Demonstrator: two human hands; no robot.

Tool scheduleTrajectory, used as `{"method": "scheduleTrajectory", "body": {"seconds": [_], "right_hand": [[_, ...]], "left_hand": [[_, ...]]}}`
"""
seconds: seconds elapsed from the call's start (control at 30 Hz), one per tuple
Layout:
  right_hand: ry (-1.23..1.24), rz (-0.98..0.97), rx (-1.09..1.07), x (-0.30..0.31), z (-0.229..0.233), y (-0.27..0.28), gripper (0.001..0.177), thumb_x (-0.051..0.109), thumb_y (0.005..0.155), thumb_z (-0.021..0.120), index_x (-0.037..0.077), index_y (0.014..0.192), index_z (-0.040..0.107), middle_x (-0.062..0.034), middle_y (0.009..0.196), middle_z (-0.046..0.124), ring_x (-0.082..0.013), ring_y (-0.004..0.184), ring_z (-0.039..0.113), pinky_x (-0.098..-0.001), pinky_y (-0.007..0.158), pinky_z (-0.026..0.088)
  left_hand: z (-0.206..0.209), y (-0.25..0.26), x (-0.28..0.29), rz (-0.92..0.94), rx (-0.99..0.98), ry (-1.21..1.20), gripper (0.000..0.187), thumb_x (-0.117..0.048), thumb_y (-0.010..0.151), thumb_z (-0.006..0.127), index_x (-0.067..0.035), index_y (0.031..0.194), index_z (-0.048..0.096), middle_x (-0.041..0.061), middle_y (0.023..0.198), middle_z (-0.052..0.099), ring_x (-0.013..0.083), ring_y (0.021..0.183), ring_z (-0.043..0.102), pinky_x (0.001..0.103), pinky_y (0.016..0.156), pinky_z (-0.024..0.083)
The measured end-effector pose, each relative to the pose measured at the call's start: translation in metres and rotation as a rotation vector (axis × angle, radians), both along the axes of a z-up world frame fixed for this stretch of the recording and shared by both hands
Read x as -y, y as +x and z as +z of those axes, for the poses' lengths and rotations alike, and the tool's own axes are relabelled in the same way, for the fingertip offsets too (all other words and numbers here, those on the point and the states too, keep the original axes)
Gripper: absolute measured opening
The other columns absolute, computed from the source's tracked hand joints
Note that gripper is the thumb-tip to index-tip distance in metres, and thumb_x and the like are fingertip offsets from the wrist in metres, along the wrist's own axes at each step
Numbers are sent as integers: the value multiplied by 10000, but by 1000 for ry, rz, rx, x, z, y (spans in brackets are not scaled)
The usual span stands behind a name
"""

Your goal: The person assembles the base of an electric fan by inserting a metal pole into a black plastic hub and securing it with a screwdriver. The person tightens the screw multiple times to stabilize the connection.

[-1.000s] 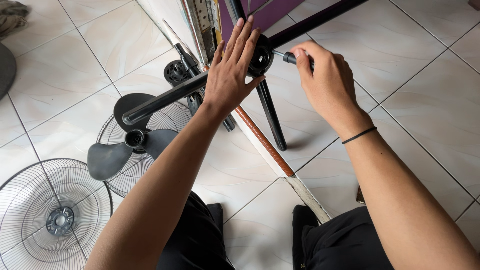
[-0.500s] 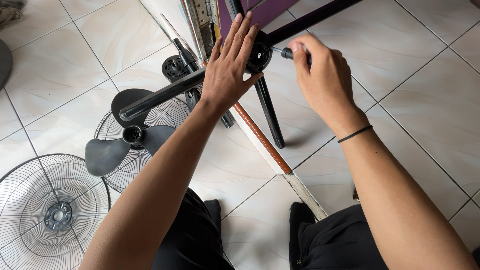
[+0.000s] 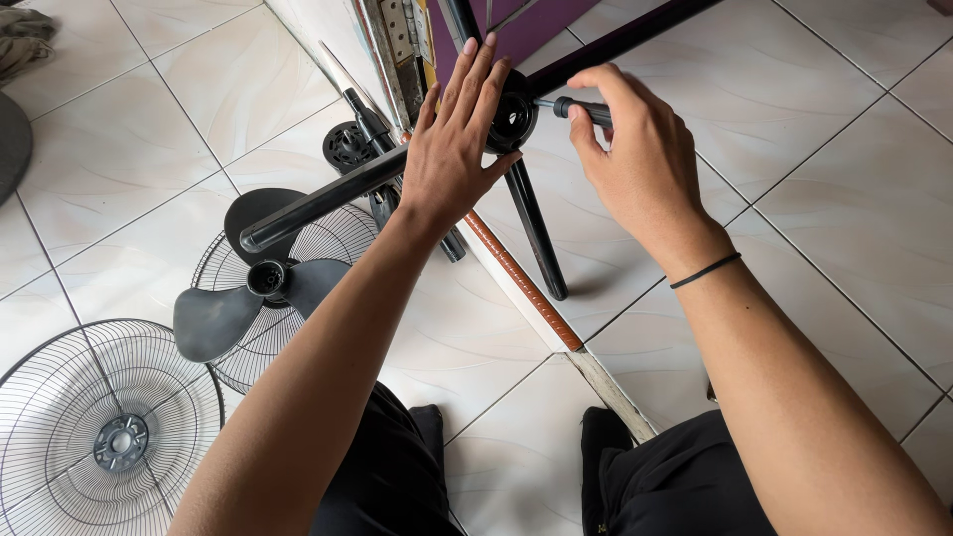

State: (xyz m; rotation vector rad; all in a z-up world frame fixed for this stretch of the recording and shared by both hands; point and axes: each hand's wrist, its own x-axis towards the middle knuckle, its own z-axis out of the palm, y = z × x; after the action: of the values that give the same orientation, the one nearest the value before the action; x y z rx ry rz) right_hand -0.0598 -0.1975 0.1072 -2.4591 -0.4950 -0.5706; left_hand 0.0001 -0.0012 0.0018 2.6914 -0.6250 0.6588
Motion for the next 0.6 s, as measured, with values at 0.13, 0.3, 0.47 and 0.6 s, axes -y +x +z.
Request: {"method": "scheduleTrajectory", "body": {"seconds": [0.13, 0.3, 0.47, 0.6], "right_hand": [[-19, -63, -149, 2, -2, 0, 158, 200, 1075, 617, 77, 1152, 680, -95, 770, 702, -263, 654, 676, -403, 628, 517], [-137, -3, -54, 3, -6, 1, 187, 186, 1017, 664, 80, 1169, 689, -127, 904, 751, -320, 761, 712, -424, 676, 545], [-267, -113, -389, 4, -20, 9, 198, 207, 1024, 650, 70, 1160, 611, -137, 804, 739, -339, 725, 691, -458, 669, 520], [-22, -32, -653, 20, -49, 23, 208, 184, 991, 617, 53, 1138, 551, -81, 872, 745, -273, 688, 721, -426, 674, 547]], "left_hand": [[-2, 0, 0, 4, -3, 5, 1077, -540, 853, 838, -173, 1634, 194, 34, 1708, 124, 223, 1578, 124, 530, 1299, 220], [-4, 1, 0, -3, 22, 7, 1062, -516, 866, 844, -162, 1638, 206, 39, 1709, 126, 227, 1577, 124, 537, 1298, 226], [-9, 1, -4, -19, 53, -8, 1041, -487, 897, 854, -157, 1652, 217, 43, 1725, 133, 223, 1596, 131, 528, 1307, 257], [-14, 3, -3, -12, 37, -27, 1064, -493, 885, 863, -167, 1657, 207, 35, 1728, 140, 217, 1597, 139, 527, 1304, 272]]}}
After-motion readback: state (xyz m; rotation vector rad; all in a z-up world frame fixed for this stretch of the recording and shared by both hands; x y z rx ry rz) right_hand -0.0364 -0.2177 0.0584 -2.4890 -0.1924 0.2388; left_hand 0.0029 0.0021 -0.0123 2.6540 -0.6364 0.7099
